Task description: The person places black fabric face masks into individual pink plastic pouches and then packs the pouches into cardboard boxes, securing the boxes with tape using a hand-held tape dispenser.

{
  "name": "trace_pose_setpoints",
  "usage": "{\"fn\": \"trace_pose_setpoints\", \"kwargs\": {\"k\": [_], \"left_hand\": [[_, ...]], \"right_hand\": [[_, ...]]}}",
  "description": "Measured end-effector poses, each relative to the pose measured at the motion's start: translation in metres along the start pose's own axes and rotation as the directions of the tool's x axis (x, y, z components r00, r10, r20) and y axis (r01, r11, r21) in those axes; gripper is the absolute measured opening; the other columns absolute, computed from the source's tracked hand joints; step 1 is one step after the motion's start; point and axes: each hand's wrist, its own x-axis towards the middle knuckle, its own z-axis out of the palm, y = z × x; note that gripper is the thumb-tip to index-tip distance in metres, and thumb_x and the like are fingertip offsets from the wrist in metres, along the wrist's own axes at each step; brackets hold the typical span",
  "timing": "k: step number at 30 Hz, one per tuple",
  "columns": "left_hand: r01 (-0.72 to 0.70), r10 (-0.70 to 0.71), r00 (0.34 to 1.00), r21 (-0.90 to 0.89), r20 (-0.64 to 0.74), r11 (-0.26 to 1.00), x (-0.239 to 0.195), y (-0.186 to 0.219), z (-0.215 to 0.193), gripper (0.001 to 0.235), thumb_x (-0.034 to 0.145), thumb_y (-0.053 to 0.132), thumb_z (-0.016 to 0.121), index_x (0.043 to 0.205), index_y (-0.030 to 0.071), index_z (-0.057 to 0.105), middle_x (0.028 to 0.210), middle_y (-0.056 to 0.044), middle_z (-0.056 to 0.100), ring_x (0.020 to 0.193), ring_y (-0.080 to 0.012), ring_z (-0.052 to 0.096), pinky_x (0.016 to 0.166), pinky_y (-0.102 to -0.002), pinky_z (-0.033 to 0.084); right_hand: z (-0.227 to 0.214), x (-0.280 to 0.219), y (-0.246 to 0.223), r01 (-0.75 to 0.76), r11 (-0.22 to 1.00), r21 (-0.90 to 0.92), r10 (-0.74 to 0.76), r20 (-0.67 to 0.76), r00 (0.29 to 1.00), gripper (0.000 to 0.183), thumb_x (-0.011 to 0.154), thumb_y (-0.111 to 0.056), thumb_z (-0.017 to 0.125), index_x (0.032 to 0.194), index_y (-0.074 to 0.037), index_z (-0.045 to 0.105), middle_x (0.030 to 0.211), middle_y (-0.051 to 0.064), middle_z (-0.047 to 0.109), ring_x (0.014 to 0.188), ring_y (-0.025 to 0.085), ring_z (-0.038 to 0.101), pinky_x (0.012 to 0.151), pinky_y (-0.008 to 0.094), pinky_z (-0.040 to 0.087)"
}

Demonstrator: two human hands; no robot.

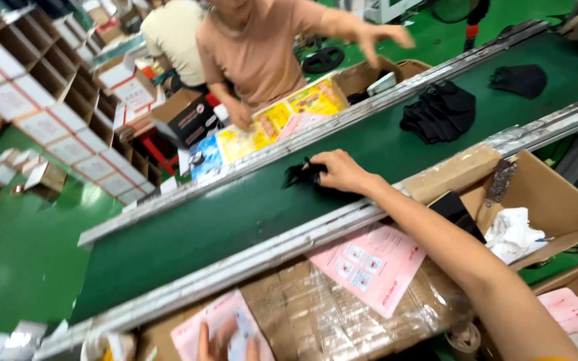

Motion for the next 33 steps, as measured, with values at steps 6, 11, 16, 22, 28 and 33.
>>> {"fn": "trace_pose_setpoints", "kwargs": {"k": [6, 11, 16, 22, 28, 33], "left_hand": [[0.005, -0.016, 0.984, 0.060, 0.179, 0.998, 0.118, 0.186, 0.010, 0.145, 0.047, 0.033, 0.098, 0.158, -0.006, 0.013, 0.158, -0.031, 0.028, 0.146, -0.0410, 0.028, 0.117, -0.048, 0.025], [0.621, -0.462, 0.720, -0.185, 0.518, 0.762, 0.053, 0.164, 0.033, 0.090, 0.079, 0.022, 0.084, 0.161, 0.008, 0.051, 0.127, -0.016, 0.077, 0.119, -0.0255, 0.071, 0.108, -0.038, 0.055], [0.488, -0.356, 0.829, -0.248, 0.430, 0.837, -0.002, 0.152, 0.042, 0.126, 0.063, 0.026, 0.097, 0.164, 0.004, 0.025, 0.142, -0.024, 0.056, 0.131, -0.0309, 0.058, 0.112, -0.042, 0.047], [0.362, -0.283, 0.898, -0.198, 0.338, 0.911, -0.033, 0.152, 0.056, 0.151, 0.053, 0.034, 0.102, 0.165, 0.002, 0.006, 0.148, -0.022, 0.044, 0.135, -0.0367, 0.050, 0.115, -0.045, 0.040], [0.158, -0.146, 0.927, -0.008, 0.344, 0.987, -0.015, 0.160, 0.055, 0.146, 0.049, 0.040, 0.099, 0.158, -0.001, 0.011, 0.135, -0.024, 0.049, 0.125, -0.0454, 0.045, 0.113, -0.053, 0.022], [0.220, -0.211, 0.906, 0.018, 0.366, 0.975, -0.015, 0.138, 0.065, 0.117, 0.070, 0.029, 0.093, 0.160, 0.001, 0.024, 0.125, -0.017, 0.062, 0.117, -0.0347, 0.055, 0.112, -0.048, 0.032]], "right_hand": [[-0.022, -0.121, -0.128, 0.235, 0.720, 0.653, -0.467, 0.206, 0.860, 0.041, 0.081, -0.019, 0.080, 0.120, -0.008, 0.074, 0.124, 0.010, 0.073, 0.115, 0.023, 0.071, 0.099, 0.037, 0.055], [-0.017, -0.197, -0.138, 0.195, 0.652, 0.732, -0.407, 0.122, 0.905, 0.112, 0.071, -0.037, 0.089, 0.157, 0.000, 0.029, 0.157, 0.018, 0.041, 0.144, 0.032, 0.042, 0.117, 0.043, 0.034], [0.075, -0.266, -0.102, 0.142, 0.812, 0.566, -0.311, 0.214, 0.926, 0.121, 0.062, -0.027, 0.091, 0.158, 0.001, 0.023, 0.153, 0.022, 0.043, 0.142, 0.036, 0.042, 0.117, 0.044, 0.033], [0.100, -0.290, -0.103, -0.090, 0.797, 0.598, -0.088, 0.262, 0.961, 0.089, 0.069, -0.026, 0.090, 0.144, -0.008, 0.046, 0.125, 0.017, 0.064, 0.120, 0.035, 0.061, 0.105, 0.042, 0.047], [0.123, -0.294, -0.087, -0.038, 0.860, 0.508, -0.069, 0.189, 0.980, 0.067, 0.071, -0.018, 0.091, 0.129, -0.005, 0.058, 0.117, 0.011, 0.067, 0.113, 0.025, 0.062, 0.097, 0.038, 0.049], [0.119, -0.288, -0.081, -0.195, 0.730, 0.655, -0.005, 0.291, 0.957, 0.070, 0.066, -0.019, 0.091, 0.127, -0.004, 0.059, 0.111, 0.008, 0.072, 0.105, 0.016, 0.066, 0.094, 0.033, 0.053]]}}
